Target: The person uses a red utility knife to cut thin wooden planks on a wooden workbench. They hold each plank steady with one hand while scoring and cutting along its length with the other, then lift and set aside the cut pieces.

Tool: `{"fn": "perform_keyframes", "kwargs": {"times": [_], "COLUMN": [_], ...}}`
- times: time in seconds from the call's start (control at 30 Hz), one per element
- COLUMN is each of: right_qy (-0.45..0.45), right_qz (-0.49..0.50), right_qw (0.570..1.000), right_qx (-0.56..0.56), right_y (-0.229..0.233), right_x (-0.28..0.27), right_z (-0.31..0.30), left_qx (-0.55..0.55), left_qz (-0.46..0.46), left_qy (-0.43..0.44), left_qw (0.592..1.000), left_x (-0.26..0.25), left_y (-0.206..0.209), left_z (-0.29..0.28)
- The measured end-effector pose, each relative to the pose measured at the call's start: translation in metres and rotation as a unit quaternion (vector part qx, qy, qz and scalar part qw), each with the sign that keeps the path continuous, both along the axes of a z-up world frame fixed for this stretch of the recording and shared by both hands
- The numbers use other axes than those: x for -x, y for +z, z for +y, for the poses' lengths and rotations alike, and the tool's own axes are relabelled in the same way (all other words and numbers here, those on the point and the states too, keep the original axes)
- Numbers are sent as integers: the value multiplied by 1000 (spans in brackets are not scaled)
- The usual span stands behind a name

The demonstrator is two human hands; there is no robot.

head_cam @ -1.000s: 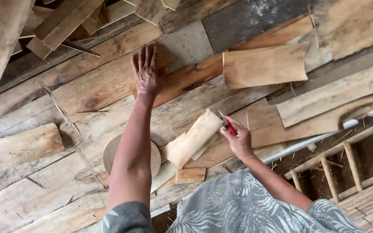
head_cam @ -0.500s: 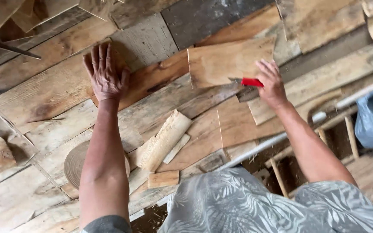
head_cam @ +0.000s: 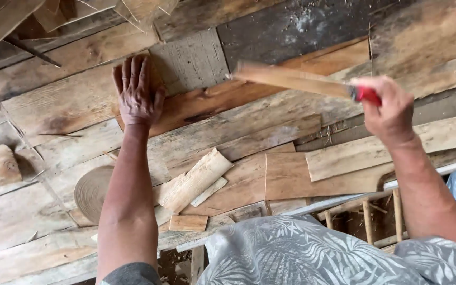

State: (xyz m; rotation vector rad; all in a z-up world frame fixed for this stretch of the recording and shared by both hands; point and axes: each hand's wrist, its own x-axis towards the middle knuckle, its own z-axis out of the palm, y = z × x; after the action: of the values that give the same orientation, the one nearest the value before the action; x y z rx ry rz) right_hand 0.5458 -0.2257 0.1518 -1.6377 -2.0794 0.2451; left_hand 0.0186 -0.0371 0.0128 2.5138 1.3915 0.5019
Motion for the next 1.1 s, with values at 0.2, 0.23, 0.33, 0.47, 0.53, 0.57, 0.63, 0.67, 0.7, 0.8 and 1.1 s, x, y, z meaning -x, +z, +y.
{"fn": "perform_keyframes", "kwargs": {"times": [0.2,0.23,0.33,0.47,0.53,0.57,0.63,0.67,0.7,0.8,1.1], "right_qy": [-123,-150,-195,-164,-153,-147,-135,-127,-67,56,127], "right_qz": [147,186,178,191,214,214,236,235,213,101,-26], "right_qw": [934,899,850,837,831,831,852,853,911,982,989], "right_qx": [303,368,457,487,491,492,446,447,348,146,-67], "right_y": [11,11,21,-21,-41,-49,-62,-50,-39,-22,-90], "right_x": [25,36,60,61,67,68,68,70,72,75,113], "right_z": [100,113,140,165,183,185,190,186,181,156,78], "left_qx": [-5,4,-1,56,59,58,50,49,69,94,57], "left_qz": [-9,-7,-12,6,4,8,10,12,26,36,16], "left_qy": [2,2,0,8,3,9,6,14,13,16,13], "left_qw": [1000,1000,1000,998,998,998,999,999,997,995,998], "left_x": [-1,0,2,4,6,8,8,7,7,8,6], "left_y": [4,6,2,3,-3,-3,-5,-3,-2,2,-7], "left_z": [4,2,3,2,5,2,2,4,5,3,1]}}
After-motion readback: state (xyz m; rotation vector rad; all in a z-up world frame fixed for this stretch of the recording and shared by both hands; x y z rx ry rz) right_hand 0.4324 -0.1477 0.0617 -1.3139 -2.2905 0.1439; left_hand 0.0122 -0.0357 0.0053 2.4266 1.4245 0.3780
